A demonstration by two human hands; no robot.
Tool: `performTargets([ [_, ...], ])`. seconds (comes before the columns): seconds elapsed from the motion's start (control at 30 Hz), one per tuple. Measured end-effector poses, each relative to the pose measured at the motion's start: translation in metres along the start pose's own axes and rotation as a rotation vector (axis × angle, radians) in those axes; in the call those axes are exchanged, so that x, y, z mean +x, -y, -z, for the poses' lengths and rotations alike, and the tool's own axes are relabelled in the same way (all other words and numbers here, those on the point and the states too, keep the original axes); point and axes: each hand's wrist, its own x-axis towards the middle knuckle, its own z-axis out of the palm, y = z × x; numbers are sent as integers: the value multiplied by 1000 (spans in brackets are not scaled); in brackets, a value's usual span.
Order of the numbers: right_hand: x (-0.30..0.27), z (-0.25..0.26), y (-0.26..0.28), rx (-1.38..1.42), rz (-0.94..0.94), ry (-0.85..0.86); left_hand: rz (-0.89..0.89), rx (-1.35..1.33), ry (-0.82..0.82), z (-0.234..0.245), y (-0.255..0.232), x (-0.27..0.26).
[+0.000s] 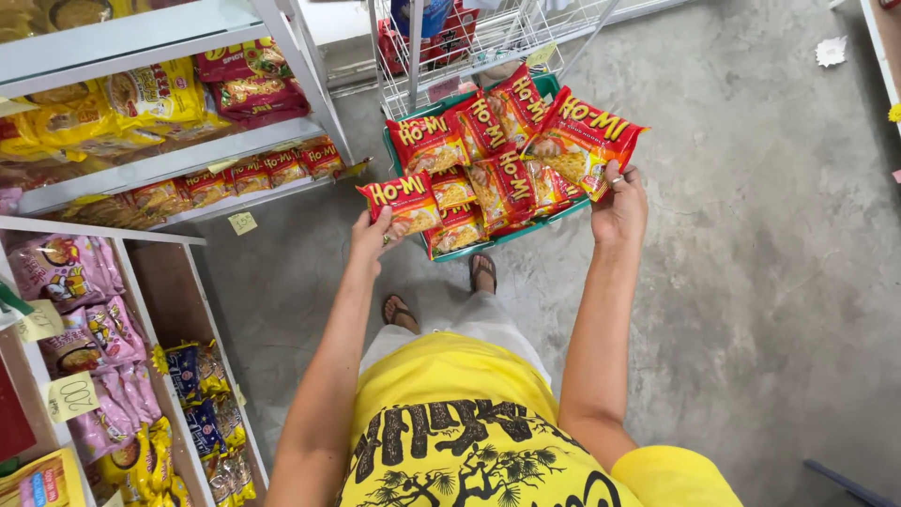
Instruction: The recorder is organizing and stocking packs of instant noodles onto store shelves.
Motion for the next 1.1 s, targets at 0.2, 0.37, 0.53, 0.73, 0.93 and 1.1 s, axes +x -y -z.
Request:
performTargets([
  [0.2,13,0,41,-29,-14,6,98,-5,30,-45,31,28],
  [0.37,42,26,72,-46,-6,-9,-76,63,24,-77,52,56],
  [0.53,69,35,98,-48,-20,-7,-83,45,-93,-103,59,71],
  [0.73,107,51,113,-55,-52,-7,-398,895,-574,-117,69,78],
  [0.93,130,47,113,-64,-103,43,-10,723,-317,-138,46,61],
  [1.1,134,47,112,-79,-133,62,-157,912,-459,-134,67,82],
])
